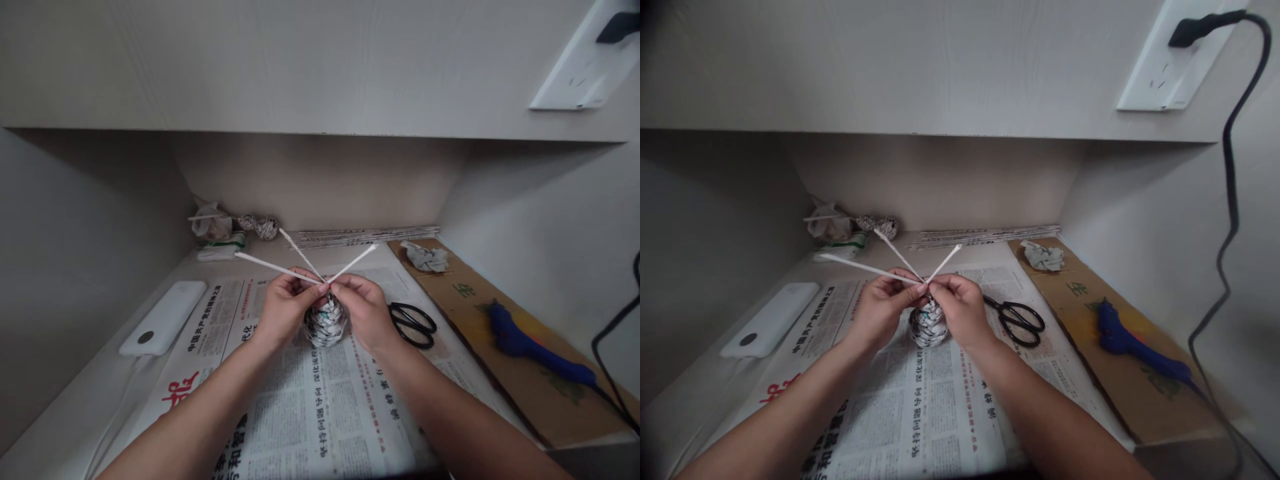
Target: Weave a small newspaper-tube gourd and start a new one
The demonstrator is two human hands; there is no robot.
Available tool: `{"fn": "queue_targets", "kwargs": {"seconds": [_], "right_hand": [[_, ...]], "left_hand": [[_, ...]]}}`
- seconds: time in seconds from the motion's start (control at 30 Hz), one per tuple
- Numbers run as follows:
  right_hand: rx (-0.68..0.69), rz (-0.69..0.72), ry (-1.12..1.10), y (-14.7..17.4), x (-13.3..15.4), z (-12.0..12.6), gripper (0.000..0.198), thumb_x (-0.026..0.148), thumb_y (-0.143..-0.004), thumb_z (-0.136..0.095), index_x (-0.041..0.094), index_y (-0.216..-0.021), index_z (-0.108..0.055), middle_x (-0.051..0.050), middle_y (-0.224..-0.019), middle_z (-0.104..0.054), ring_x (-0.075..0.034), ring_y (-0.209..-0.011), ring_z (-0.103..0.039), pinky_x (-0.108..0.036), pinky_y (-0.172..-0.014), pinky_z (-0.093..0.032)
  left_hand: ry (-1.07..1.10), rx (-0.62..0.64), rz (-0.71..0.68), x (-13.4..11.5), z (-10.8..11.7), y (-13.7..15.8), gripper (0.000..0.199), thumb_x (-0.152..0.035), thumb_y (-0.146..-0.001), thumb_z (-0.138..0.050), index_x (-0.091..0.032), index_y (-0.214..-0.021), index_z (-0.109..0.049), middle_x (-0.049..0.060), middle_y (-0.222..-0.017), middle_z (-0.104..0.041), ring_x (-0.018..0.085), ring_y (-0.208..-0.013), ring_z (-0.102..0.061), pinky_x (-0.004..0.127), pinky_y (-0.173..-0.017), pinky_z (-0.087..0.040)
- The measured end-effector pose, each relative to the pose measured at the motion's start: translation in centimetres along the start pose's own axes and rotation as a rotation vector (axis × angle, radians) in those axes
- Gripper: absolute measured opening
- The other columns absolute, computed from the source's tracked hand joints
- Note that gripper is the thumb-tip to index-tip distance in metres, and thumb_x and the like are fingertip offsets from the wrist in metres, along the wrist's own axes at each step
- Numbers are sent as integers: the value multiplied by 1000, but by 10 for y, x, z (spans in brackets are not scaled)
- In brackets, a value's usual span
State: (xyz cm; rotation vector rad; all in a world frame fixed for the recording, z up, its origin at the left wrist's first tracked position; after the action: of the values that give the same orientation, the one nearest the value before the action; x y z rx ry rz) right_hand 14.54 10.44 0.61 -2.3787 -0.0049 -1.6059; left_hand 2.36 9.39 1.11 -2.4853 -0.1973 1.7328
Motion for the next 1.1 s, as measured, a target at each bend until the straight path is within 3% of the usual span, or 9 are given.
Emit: {"fn": "queue_targets", "kwargs": {"seconds": [0.1,0.23,0.47,0.73,1.1], "right_hand": [[22,4,-7,2,5,-5,12,27,-71,-74,20,-79,-71,-1,-76,-70,-15,-69,-63,-29,-71,-51],[-68,-5,0,1,3,3,13,31,-72,-75,19,-75,-71,-2,-75,-71,-14,-67,-63,-28,-68,-51],[-59,42,67,-3,4,7,13,30,-73,-75,21,-81,-72,-3,-86,-73,-17,-81,-66,-30,-76,-52],[-101,46,127,-3,4,12,13,30,-72,-75,19,-75,-69,-1,-76,-70,-14,-70,-62,-26,-67,-50],[-8,-2,48,-1,4,-1,19,32,-71,-76,18,-75,-64,0,-70,-67,-13,-60,-61,-26,-62,-50]], "left_hand": [[-35,1,-11,-1,1,0,23,-24,-64,-81,-13,-73,-63,1,-65,-66,11,-59,-62,23,-60,-54],[-58,39,21,4,-3,0,21,-25,-66,-80,-13,-75,-65,2,-70,-68,12,-64,-64,24,-64,-56],[-39,48,-3,5,-5,0,20,-25,-72,-76,-13,-85,-66,3,-83,-68,13,-74,-65,25,-67,-58],[-41,70,-17,4,-8,0,19,-26,-75,-73,-12,-85,-65,3,-83,-66,12,-76,-63,26,-71,-58],[56,30,-22,9,-4,0,17,-24,-73,-75,-16,-82,-64,-1,-79,-63,10,-72,-61,21,-63,-57]]}}
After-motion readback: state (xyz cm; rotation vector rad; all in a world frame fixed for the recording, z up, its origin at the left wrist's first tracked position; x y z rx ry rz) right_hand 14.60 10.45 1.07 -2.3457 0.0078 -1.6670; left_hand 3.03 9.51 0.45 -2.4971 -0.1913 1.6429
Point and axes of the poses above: each hand's wrist, its own y-axis away from the middle knuckle, its own z-axis out of the back of the hand, x = y × z, the point moved 10 cm from there along -y, towards the middle knuckle
